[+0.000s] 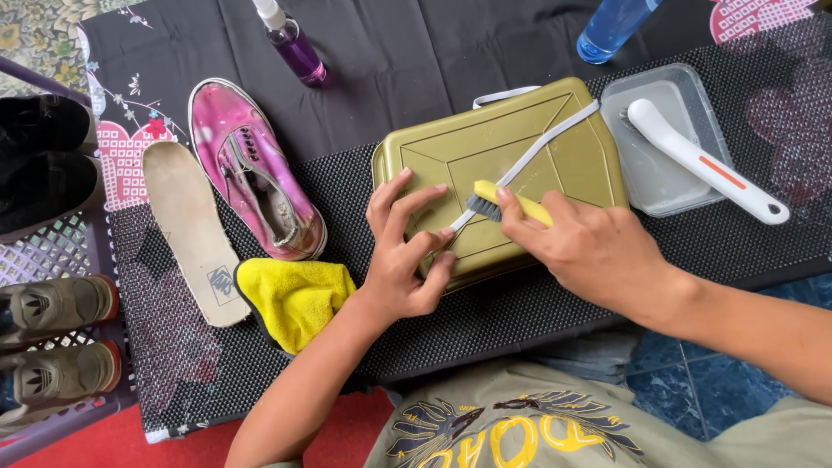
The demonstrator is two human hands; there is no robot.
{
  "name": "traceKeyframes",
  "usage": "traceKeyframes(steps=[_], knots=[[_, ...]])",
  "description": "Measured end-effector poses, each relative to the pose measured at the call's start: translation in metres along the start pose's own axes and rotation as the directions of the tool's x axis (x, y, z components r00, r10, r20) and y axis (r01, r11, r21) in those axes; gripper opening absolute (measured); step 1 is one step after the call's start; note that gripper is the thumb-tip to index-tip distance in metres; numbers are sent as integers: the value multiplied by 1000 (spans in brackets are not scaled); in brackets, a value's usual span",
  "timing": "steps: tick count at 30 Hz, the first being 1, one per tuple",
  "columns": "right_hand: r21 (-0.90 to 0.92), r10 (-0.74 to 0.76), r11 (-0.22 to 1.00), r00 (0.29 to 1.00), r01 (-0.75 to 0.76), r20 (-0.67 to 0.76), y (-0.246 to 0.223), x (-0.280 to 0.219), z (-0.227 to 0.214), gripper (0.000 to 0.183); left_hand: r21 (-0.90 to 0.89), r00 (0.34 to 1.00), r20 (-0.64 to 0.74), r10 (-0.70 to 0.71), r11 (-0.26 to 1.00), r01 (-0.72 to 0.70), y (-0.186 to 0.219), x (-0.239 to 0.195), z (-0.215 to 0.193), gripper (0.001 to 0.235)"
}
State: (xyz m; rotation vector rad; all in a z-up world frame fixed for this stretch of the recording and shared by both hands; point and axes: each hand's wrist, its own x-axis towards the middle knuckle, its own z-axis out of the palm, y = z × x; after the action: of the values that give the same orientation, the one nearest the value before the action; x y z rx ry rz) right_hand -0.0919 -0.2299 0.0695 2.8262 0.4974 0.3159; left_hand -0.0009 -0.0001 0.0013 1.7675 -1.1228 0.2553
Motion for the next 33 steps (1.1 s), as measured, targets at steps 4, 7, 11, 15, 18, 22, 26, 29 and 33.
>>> traceKeyframes(steps=[4,7,11,15,18,22,26,29,33], knots=[[-71,15,997,1000,-14,10,7,-1,2,51,6,1000,6,6,1000,-6,0,1,1,19],[-114,35,993,999,-33,16,13,-2,5,49,5,1000,5,4,1000,-4,0,0,0,19],[-151,50,987,999,-50,1,22,-2,7,46,2,1000,3,7,1000,-7,-1,1,0,19],[-173,70,982,998,-69,0,28,-3,8,52,-6,1000,2,5,1000,-5,-1,1,1,19],[-193,79,978,997,-76,7,34,-4,10,49,-8,1000,-2,9,1000,-9,0,1,0,18],[-193,93,977,996,-89,11,37,-4,10,54,-5,1000,0,4,1000,-4,1,1,-1,18],[-254,115,961,993,-111,0,41,-6,13,52,-5,1000,8,4,1000,-4,0,0,-1,19],[-303,119,945,993,-119,-19,44,-8,16,52,-12,1000,2,5,1000,-5,1,1,-1,18],[-345,127,930,991,-130,-33,42,-8,11,47,-7,1000,-2,9,1000,-9,2,1,-1,18]])
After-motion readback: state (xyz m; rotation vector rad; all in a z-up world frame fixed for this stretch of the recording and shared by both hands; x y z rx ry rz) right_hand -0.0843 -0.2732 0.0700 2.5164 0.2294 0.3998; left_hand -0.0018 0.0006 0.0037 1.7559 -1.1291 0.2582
